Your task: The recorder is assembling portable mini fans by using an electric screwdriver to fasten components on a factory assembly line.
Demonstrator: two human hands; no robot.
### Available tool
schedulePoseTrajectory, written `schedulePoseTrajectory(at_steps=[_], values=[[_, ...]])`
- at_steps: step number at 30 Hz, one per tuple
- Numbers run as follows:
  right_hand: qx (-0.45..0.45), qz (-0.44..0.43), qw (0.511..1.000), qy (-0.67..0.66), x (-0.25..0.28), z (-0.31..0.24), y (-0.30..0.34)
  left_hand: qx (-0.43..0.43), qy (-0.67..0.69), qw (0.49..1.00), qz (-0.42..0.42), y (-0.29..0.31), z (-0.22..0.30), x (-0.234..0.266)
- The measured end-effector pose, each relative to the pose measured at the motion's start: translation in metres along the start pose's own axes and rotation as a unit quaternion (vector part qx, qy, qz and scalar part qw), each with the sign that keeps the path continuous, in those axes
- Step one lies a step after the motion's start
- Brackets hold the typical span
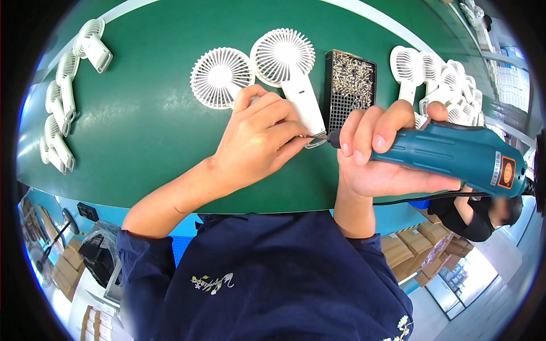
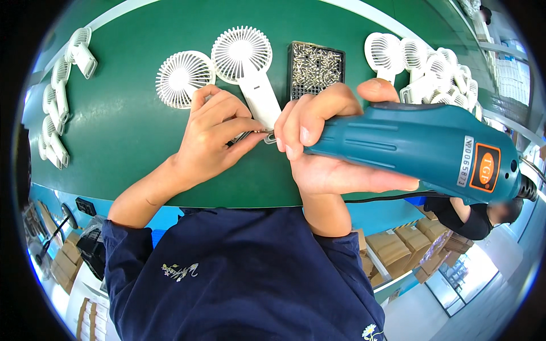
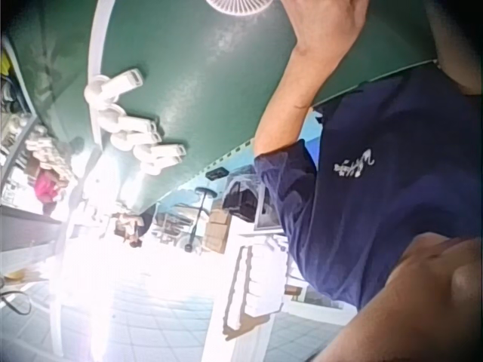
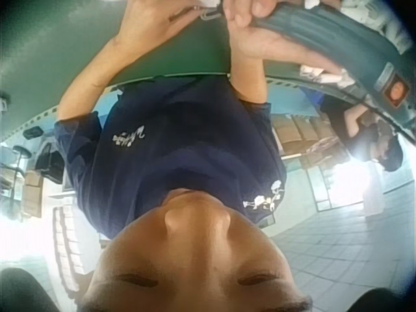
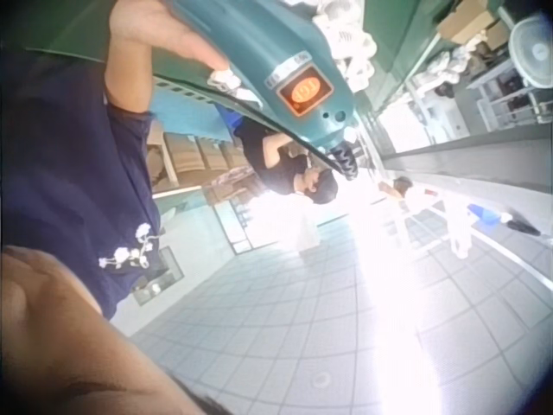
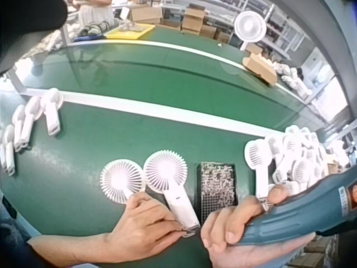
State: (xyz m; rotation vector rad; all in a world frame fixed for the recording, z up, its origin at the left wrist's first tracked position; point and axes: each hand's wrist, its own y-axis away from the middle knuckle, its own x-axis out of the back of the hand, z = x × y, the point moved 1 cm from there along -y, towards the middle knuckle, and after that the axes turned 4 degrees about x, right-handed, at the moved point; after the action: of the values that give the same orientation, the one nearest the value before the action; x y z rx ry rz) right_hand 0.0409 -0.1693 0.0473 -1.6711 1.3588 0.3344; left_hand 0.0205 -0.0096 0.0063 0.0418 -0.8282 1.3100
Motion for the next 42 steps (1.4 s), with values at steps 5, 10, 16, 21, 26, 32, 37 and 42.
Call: schedulePoseTrajectory(at_steps=[5, 10, 16, 21, 26, 32, 37, 42], values=[[-0.013, 0.000, 1.000, 0.002, -0.004, 0.003, 0.000, -0.005, 0.001, 1.000, -0.016, 0.001, -0.001, 0.004], [-0.014, -0.008, 1.000, 0.014, -0.007, 0.006, 0.002, -0.003, -0.002, 1.000, -0.030, 0.004, -0.002, 0.005], [-0.006, -0.009, 1.000, 0.028, -0.009, 0.005, 0.004, 0.009, 0.013, 1.000, -0.021, 0.002, -0.001, 0.005], [0.018, -0.024, 0.999, 0.015, -0.015, 0.012, 0.008, 0.006, -0.008, 1.000, -0.016, 0.007, 0.003, 0.017], [-0.019, -0.170, 0.981, 0.093, -0.014, 0.006, 0.012, 0.018, -0.037, 0.999, -0.009, 0.011, 0.003, 0.022], [-0.034, -0.214, 0.972, 0.092, -0.014, 0.006, 0.003, 0.021, 0.005, 0.999, 0.024, 0.010, -0.002, 0.014], [-0.029, -0.160, 0.982, 0.091, -0.016, 0.008, 0.004, 0.024, 0.010, 0.999, 0.027, 0.010, -0.002, 0.011], [-0.005, -0.108, 0.994, 0.037, -0.010, 0.010, 0.007, 0.026, -0.001, 0.999, 0.038, 0.008, -0.001, 0.009]])
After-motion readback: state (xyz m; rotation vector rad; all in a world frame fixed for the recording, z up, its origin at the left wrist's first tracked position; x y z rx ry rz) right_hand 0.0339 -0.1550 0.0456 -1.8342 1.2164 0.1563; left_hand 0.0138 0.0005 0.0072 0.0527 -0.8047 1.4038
